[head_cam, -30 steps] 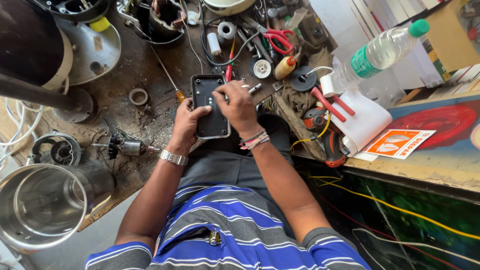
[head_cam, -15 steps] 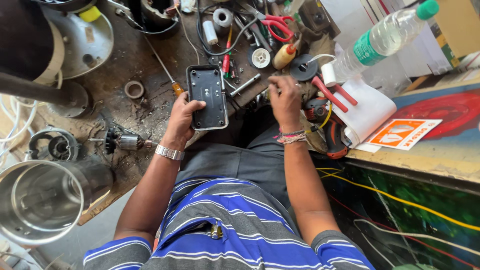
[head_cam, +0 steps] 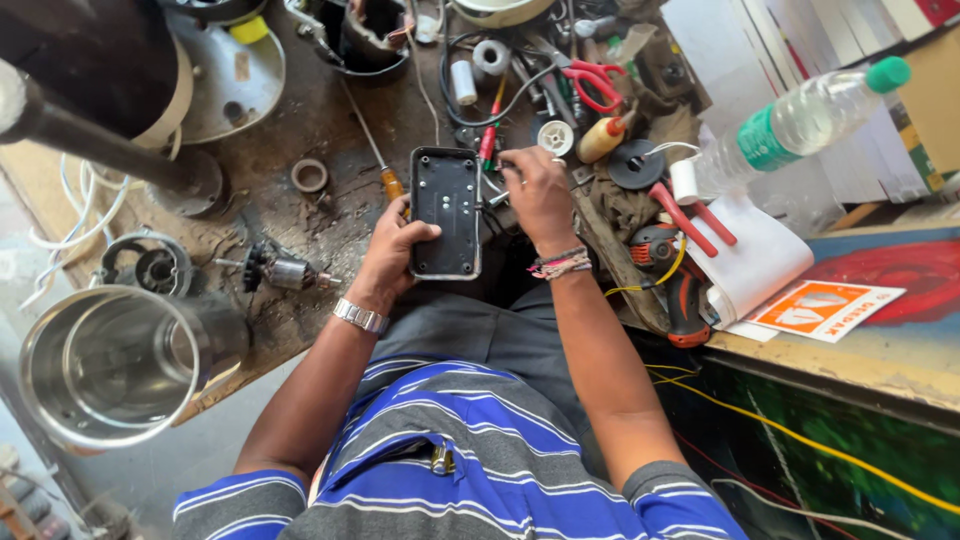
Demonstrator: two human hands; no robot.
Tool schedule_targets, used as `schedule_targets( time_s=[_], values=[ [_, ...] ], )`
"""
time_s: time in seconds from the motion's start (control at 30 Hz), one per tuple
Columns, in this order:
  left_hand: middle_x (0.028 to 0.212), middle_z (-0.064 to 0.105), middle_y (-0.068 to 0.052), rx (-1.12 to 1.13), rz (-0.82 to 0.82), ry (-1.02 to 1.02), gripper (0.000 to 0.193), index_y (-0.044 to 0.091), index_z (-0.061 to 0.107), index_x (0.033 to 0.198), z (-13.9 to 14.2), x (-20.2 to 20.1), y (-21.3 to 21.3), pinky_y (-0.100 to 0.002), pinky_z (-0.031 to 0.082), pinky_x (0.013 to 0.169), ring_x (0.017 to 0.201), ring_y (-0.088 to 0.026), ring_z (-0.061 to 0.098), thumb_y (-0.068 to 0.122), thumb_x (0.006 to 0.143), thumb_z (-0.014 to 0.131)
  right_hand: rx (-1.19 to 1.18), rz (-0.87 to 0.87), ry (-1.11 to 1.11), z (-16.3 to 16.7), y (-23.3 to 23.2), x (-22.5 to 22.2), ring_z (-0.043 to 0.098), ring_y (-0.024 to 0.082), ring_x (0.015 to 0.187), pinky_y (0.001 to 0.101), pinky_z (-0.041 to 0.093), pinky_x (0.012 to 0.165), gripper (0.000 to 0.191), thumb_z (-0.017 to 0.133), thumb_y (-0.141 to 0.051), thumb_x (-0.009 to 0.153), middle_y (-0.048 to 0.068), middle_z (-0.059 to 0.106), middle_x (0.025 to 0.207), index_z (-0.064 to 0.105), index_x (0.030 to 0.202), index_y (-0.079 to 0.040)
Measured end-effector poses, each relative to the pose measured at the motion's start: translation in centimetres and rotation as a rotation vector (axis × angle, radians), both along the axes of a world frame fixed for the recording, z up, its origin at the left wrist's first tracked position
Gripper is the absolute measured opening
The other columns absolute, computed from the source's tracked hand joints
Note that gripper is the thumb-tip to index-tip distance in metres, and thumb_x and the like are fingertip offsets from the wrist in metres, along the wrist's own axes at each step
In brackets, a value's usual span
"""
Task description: The person works at a cluttered workbench, manipulating wires and small components with both hands. They use a screwdriver to tighten screws on a black plastic housing and handle a small white cylindrical component. The task involves assembling or repairing an electronic device.
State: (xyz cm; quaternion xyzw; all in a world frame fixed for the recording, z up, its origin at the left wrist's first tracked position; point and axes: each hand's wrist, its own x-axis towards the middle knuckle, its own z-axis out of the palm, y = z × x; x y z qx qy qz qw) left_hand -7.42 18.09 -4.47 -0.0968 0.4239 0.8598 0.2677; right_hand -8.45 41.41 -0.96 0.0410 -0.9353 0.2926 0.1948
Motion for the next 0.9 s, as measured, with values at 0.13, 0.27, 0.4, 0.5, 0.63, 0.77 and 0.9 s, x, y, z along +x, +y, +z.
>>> schedule_targets(
  time_s=[0.13, 0.27, 0.4, 0.5, 0.63, 0.77, 0.9],
  values=[
    [0.109, 0.068, -0.015, 0.057, -0.01, -0.021, 0.058, -0.004, 0.049, 0.135, 0.3, 2.0, -0.7, -0.037, 0.065, 0.079, 0.089, -0.022, 0.073, -0.006, 0.078, 0.065, -0.127, 0.021, -0.021, 2.0, -1.5, 0.7, 0.067, 0.032, 0.093, 0.0415, 0.052, 0.083, 0.02, 0.074, -0.006, 0.09, 0.011, 0.07, 0.101, 0.073, 0.11, -0.006],
    [0.114, 0.066, -0.012, 0.102, -0.017, 0.002, 0.065, -0.002, 0.046, 0.14, 0.1, 3.6, -0.5, -0.034, 0.061, 0.086, 0.098, -0.019, 0.07, -0.006, 0.078, 0.067, -0.236, 0.156, 0.096, 4.6, -3.9, 0.6, 0.07, 0.028, 0.094, 0.0384, 0.056, 0.082, 0.018, 0.073, -0.004, 0.095, 0.011, 0.071, 0.103, 0.071, 0.113, -0.005],
    [0.115, 0.065, -0.011, 0.082, -0.035, 0.029, 0.066, -0.002, 0.046, 0.141, -1.5, 3.8, 0.5, -0.033, 0.059, 0.09, 0.101, -0.018, 0.068, -0.007, 0.079, 0.068, -0.058, 0.295, -0.03, 6.1, -7.2, -1.3, 0.069, 0.027, 0.099, 0.0392, 0.055, 0.088, 0.016, 0.071, -0.017, 0.096, 0.01, 0.072, 0.105, 0.074, 0.111, -0.011],
    [0.119, 0.066, -0.01, 0.114, -0.024, 0.006, 0.063, -0.001, 0.047, 0.139, -3.7, 4.3, 1.3, -0.033, 0.058, 0.089, 0.103, -0.018, 0.068, -0.005, 0.08, 0.068, 0.376, 0.421, -0.317, 5.1, -11.2, -2.3, 0.064, 0.033, 0.104, 0.0477, 0.045, 0.088, 0.03, 0.073, -0.035, 0.085, 0.012, 0.072, 0.104, 0.076, 0.109, -0.017],
    [0.122, 0.066, -0.013, 0.131, 0.032, -0.074, 0.049, -0.004, 0.051, 0.138, -6.8, 5.0, 1.9, -0.036, 0.057, 0.085, 0.102, -0.02, 0.068, 0.004, 0.093, 0.068, 0.732, 0.402, -0.558, 2.1, -15.2, -2.3, 0.06, 0.031, 0.11, 0.0509, 0.037, 0.092, 0.044, 0.075, -0.053, 0.079, 0.011, 0.071, 0.104, 0.075, 0.108, -0.02],
    [0.121, 0.067, -0.011, 0.156, 0.035, -0.083, 0.047, -0.001, 0.05, 0.138, -8.5, 5.2, 1.8, -0.038, 0.057, 0.085, 0.102, -0.019, 0.067, 0.01, 0.097, 0.068, 0.724, 0.358, -0.62, 0.3, -15.9, -2.6, 0.062, 0.03, 0.111, 0.0478, 0.04, 0.094, 0.043, 0.073, -0.053, 0.087, 0.011, 0.072, 0.106, 0.075, 0.107, -0.016],
    [0.122, 0.068, -0.009, 0.081, 0.029, -0.067, 0.052, 0.004, 0.05, 0.138, -8.3, 4.9, 1.9, -0.036, 0.058, 0.089, 0.106, -0.02, 0.069, 0.001, 0.088, 0.066, 0.549, 0.264, -0.451, 1.2, -15.2, -2.5, 0.063, 0.031, 0.102, 0.0464, 0.045, 0.084, 0.033, 0.078, -0.044, 0.08, 0.011, 0.07, 0.097, 0.075, 0.099, -0.017]
  ],
)
